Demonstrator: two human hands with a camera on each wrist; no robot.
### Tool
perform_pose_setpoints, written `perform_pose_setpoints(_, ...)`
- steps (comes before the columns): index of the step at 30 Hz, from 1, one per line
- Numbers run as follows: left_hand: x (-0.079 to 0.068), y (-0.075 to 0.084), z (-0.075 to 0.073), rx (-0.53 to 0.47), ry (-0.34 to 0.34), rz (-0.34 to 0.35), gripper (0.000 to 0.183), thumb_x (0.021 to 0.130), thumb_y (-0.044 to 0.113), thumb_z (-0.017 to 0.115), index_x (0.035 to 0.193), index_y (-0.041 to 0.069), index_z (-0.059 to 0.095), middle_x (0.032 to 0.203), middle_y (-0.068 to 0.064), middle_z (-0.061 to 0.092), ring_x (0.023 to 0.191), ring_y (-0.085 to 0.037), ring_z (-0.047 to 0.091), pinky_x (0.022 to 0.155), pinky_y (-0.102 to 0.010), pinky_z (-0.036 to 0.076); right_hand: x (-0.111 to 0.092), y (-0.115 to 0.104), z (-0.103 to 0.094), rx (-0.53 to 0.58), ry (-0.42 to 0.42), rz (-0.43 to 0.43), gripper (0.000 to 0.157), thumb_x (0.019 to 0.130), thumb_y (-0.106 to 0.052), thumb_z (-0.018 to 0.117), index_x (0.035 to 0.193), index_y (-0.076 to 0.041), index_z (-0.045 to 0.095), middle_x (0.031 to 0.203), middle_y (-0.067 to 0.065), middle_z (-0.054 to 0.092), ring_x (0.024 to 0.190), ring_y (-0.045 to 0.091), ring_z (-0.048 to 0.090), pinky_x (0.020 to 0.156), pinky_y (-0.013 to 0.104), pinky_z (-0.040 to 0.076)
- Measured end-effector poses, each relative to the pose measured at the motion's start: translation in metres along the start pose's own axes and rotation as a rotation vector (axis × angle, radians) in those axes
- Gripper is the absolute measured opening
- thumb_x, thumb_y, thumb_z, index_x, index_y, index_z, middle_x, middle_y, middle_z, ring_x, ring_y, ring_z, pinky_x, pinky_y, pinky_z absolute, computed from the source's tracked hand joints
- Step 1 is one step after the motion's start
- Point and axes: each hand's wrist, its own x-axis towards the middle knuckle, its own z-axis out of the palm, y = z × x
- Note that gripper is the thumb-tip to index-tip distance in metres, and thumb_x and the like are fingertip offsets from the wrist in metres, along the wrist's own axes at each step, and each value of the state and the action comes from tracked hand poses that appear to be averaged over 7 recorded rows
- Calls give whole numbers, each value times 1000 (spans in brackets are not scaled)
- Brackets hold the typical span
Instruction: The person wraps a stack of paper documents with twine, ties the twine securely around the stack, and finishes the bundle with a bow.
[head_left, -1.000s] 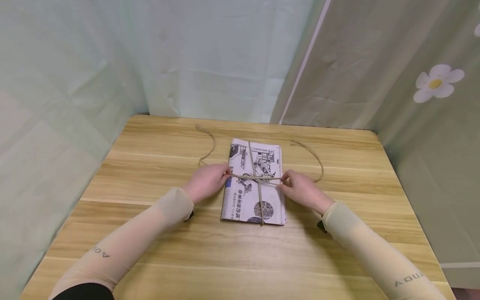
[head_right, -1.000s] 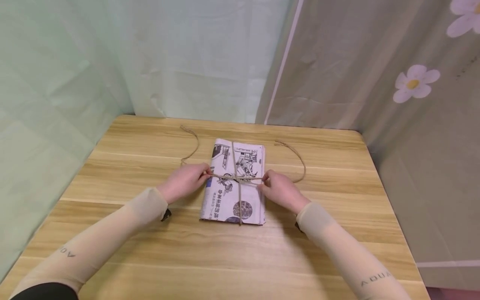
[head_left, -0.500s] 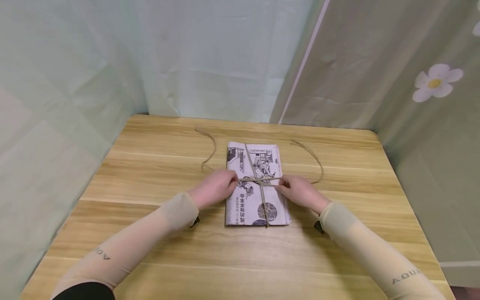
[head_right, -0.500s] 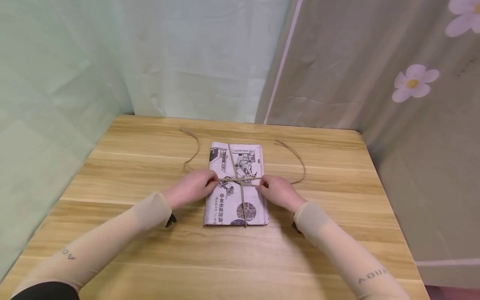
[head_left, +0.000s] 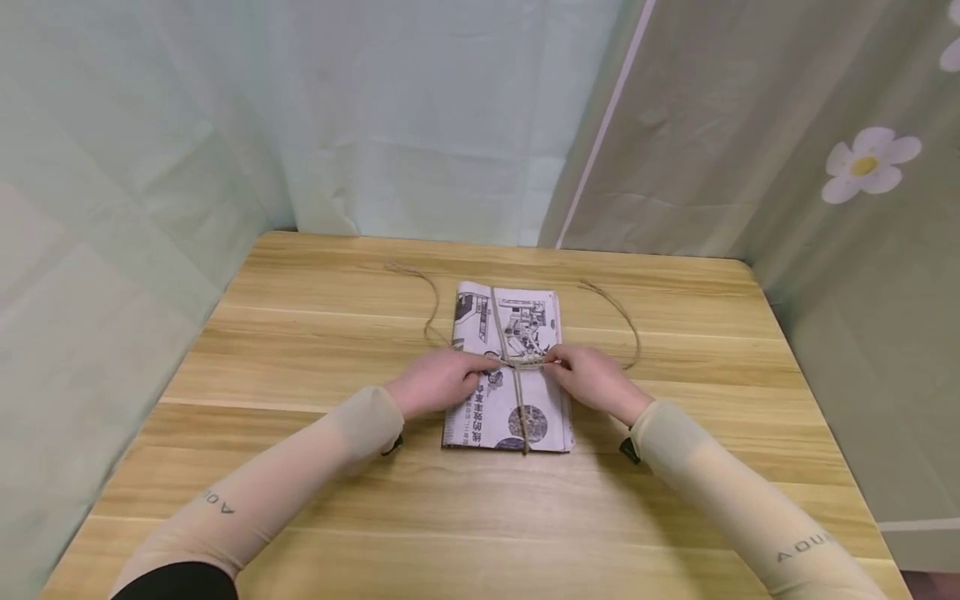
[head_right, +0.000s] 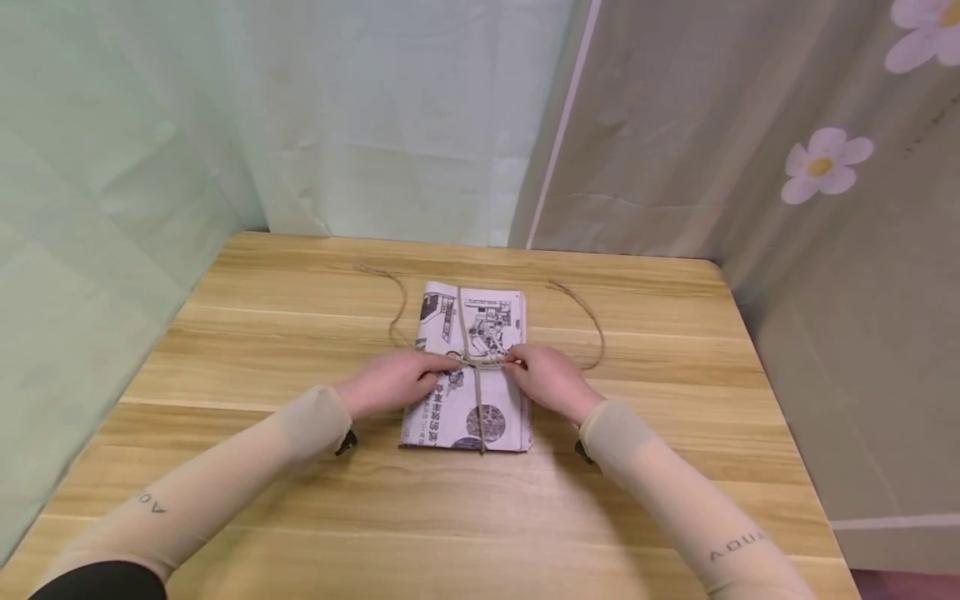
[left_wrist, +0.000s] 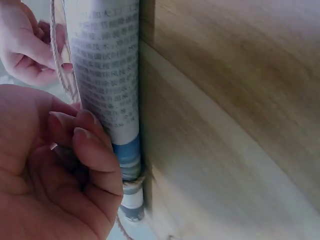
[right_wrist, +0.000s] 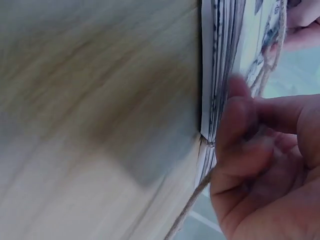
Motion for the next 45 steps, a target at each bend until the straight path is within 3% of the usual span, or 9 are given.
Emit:
perform_pose_setpoints(6, -1, -13, 4, -73, 76, 11, 34, 102, 14, 53, 131, 19, 70, 129, -3, 69, 118, -25, 65, 102, -42, 51, 1, 4, -4, -21, 29, -22, 12, 99, -23, 68, 99, -13, 76, 83, -5, 68, 68, 13, 58, 63, 33, 51)
perform_pose_setpoints(13, -4, -21, 5, -161, 112, -44, 27, 98, 13, 57, 122, 15, 68, 111, -2, 71, 87, -15, 63, 80, -34, 54, 1, 9, -8, 43, -26, 13, 14, 99, -24, 68, 96, -12, 73, 75, -2, 62, 65, 16, 54, 59, 33, 48)
perform_pose_setpoints(19, -4, -24, 0, -247, 110, -82, 23, 96, 9, 57, 117, 12, 65, 93, 0, 66, 75, -15, 56, 69, -32, 50, -1, 12, -11, 70, -53, 18, 11, 99, -20, 66, 96, -11, 71, 75, -1, 61, 65, 16, 53, 59, 33, 47)
perform_pose_setpoints(24, -5, -26, -1, -262, 116, -104, 22, 97, 10, 57, 117, 12, 65, 100, 0, 67, 79, -15, 59, 73, -32, 52, -2, 13, -10, 73, -49, 6, 11, 100, -21, 67, 97, -12, 72, 77, -2, 62, 67, 16, 53, 61, 34, 47)
perform_pose_setpoints(32, -8, -33, -3, -264, 99, -98, 13, 102, 16, 58, 113, 11, 63, 92, 0, 63, 81, -15, 58, 75, -32, 53, -3, 18, -7, 110, -42, 22, 8, 99, -23, 69, 95, -15, 67, 81, -1, 63, 70, 17, 55, 62, 35, 49)
perform_pose_setpoints(39, -12, -37, -7, -288, 90, -97, 10, 103, 17, 60, 111, 11, 63, 90, -1, 61, 79, -16, 57, 74, -32, 53, -3, 22, -7, 56, -44, -15, 7, 98, -17, 69, 94, -13, 65, 84, -1, 64, 75, 17, 58, 68, 34, 52)
perform_pose_setpoints(45, -14, -37, -8, -258, 100, -96, 9, 103, 19, 61, 110, 13, 63, 86, 2, 61, 76, -15, 57, 69, -31, 52, -4, 23, -5, 42, -45, 2, 6, 99, -18, 68, 96, -14, 65, 85, -1, 64, 76, 16, 57, 69, 34, 51)
